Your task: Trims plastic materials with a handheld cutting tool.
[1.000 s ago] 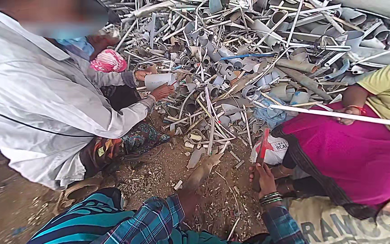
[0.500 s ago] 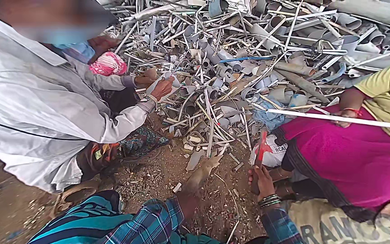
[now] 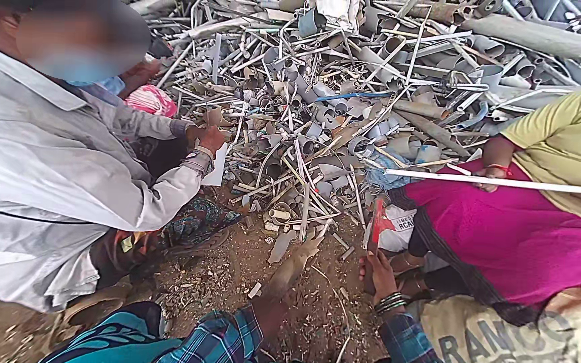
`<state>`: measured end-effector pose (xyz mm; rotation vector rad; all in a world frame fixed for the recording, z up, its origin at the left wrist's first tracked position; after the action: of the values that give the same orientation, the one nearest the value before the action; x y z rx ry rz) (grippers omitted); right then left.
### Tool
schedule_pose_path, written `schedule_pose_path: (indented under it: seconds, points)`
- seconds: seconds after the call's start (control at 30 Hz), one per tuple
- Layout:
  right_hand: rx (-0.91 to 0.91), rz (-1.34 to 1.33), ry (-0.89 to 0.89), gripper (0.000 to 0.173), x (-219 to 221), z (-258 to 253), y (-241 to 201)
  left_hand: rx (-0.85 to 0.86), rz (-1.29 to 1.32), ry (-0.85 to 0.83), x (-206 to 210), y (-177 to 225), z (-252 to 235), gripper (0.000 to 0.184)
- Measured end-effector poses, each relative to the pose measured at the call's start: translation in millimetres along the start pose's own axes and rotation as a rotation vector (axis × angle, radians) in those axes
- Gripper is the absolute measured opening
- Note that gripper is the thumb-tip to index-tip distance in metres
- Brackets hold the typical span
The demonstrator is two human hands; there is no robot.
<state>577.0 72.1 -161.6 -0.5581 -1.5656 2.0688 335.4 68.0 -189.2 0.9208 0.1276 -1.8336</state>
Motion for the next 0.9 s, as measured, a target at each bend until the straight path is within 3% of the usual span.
schedule_pose_path:
  seconds: [0.1, 0.23, 0.3, 0.43, 0.8, 0.9]
  points:
    - [0.007, -0.003, -0.005, 0.031, -0.2, -0.4, -0.2, 0.04, 0.03, 0.043, 16.2, -20.0, -25.0, 0.046]
    - [0.015, 0.0, -0.01, 0.032, 0.2, 0.3, -0.5, -0.018, 0.086, -0.012, -9.9, 7.6, 15.3, 0.047]
    - [0.021, 0.001, -0.006, 0.031, 0.0, 0.4, -0.8, 0.045, 0.078, 0.039, -0.5, -2.9, 3.1, 0.045]
    - [0.018, 0.0, -0.005, 0.03, 0.2, 0.3, -0.1, 0.011, 0.062, 0.025, 6.8, -9.8, -9.9, 0.046]
    - [-0.011, -0.026, 0.002, 0.029, -3.3, -0.2, -7.7, 0.016, 0.062, 0.023, 2.5, -4.2, -3.0, 0.044]
    - [-0.074, -0.044, 0.026, 0.03, -9.6, -2.3, -15.4, 0.076, 0.033, 0.048, 18.9, -22.0, -25.1, 0.043]
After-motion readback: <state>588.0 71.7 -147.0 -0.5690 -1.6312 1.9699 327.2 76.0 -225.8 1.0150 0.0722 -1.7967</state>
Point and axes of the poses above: each hand's wrist, its own z-axis away from the middle knuckle, its own x-axis out of the palm, y = z × x, the point moved 3 cm from there along -z, towards the middle knuckle, and after that the axes turned 5 degrees about z, right-handed, at the moved point
